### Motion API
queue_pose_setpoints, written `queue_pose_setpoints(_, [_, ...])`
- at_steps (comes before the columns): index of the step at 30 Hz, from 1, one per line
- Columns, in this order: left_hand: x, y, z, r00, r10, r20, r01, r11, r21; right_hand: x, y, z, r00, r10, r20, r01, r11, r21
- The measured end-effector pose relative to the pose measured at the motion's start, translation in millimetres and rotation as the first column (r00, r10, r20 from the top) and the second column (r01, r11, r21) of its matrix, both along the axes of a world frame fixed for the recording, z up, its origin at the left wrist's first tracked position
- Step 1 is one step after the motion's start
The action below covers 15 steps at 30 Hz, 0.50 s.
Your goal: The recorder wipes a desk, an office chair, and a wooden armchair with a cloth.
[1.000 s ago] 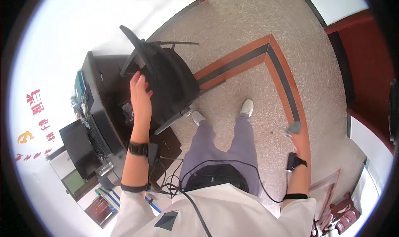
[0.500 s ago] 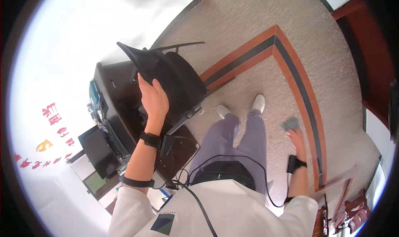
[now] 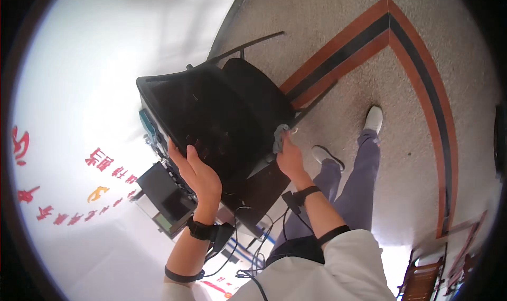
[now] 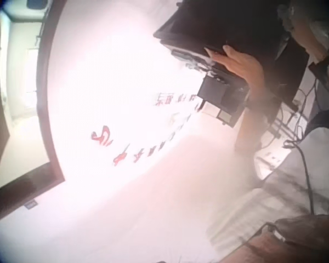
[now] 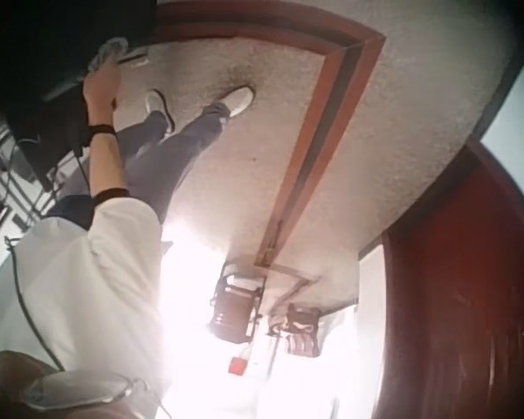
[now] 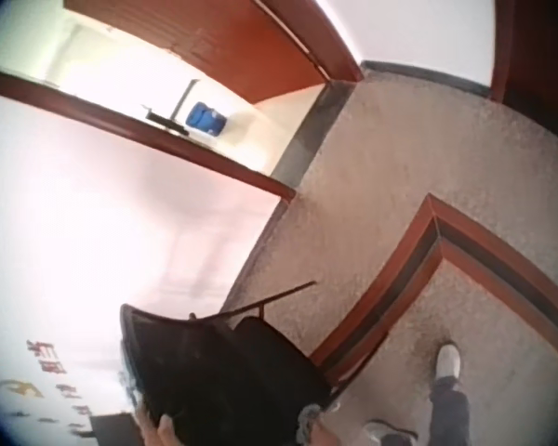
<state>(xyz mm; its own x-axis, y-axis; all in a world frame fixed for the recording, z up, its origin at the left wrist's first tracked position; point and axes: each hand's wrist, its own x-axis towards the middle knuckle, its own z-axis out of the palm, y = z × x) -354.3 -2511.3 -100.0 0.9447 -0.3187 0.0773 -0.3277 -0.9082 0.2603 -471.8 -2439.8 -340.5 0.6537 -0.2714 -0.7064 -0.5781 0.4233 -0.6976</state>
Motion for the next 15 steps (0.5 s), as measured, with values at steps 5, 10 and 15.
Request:
queue_pose_setpoints(5, [2, 3, 0, 0.999, 0.05, 0.006, -0.05, 0.999, -0.017, 0, 9, 80, 0.95, -0.132, 0.283, 0.154, 0.986, -0.058])
queue_pose_setpoints(10, [5, 6, -4, 0.999, 0.042, -0.031, -0.043, 0.999, -0.027, -7, -31, 166, 0.806, -0.234, 0.544, 0.271, 0.962, 0.012])
queue_pose_setpoints(15, [2, 5, 3, 0.999, 0.021, -0.042, -0.021, 1.0, -0.014, -16, -31, 188, 0.782, -0.197, 0.591, 0.322, 0.94, -0.113])
